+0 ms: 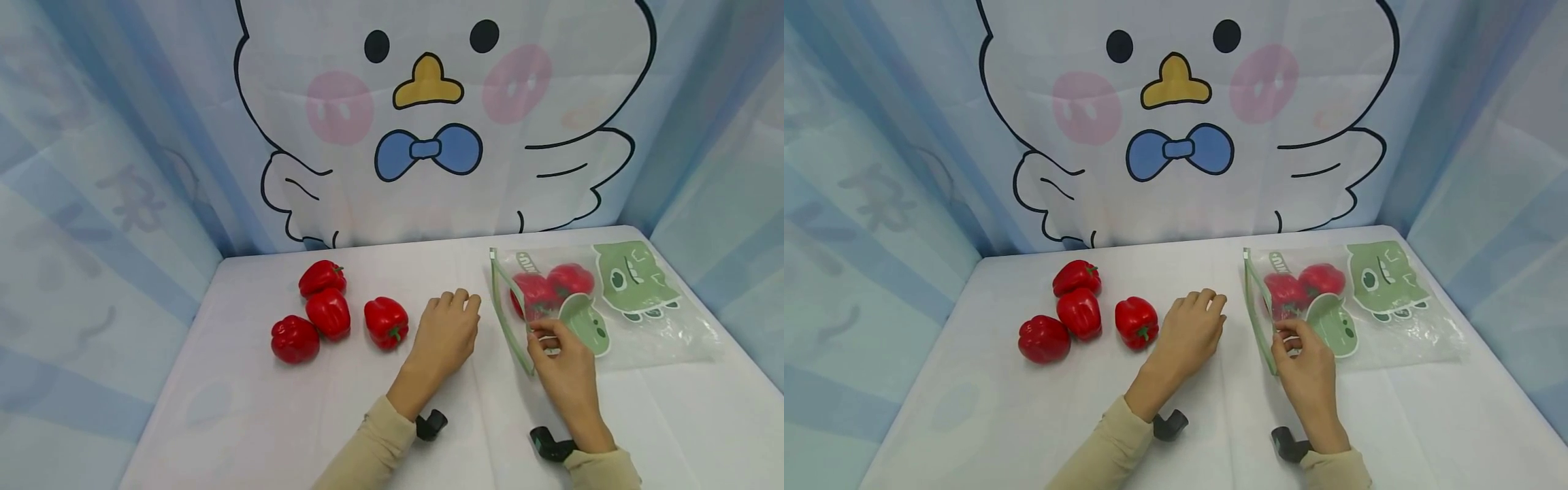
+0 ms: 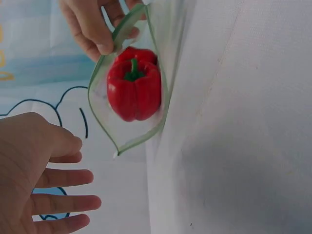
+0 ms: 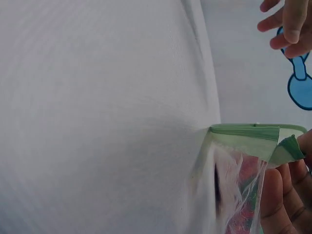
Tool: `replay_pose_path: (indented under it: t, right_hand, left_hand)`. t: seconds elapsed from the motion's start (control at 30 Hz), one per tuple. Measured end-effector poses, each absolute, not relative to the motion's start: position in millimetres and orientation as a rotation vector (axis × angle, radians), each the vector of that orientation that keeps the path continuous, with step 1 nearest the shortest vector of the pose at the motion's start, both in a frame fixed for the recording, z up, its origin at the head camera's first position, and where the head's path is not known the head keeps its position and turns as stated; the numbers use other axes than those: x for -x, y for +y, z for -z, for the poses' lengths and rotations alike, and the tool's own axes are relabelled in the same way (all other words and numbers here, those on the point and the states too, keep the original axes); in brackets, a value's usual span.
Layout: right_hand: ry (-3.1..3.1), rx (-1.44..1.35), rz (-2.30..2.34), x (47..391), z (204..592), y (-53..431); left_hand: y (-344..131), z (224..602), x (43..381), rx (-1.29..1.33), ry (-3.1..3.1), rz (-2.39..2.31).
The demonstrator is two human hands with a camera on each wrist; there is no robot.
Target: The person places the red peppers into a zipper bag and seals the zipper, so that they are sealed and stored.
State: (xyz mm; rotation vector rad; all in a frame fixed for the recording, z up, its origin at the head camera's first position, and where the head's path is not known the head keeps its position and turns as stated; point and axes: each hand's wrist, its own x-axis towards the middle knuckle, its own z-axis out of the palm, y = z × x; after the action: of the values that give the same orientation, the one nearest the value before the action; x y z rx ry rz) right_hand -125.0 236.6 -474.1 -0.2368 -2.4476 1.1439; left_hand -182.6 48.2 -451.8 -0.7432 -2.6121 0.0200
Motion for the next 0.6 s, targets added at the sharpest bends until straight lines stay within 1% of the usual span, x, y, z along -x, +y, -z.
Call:
replay_pose_path:
  t: [0.27, 0.6]
  right_hand:
    - [-2.446, 0.227, -1.158, 125, 476, 238]
    - [-2.450, 0.226, -1.166, 126, 477, 238]
  left_hand:
    - [28, 448, 185, 0.608, -2.678, 0.041]
    - [-4, 443, 197, 0.551, -2.845, 0.235]
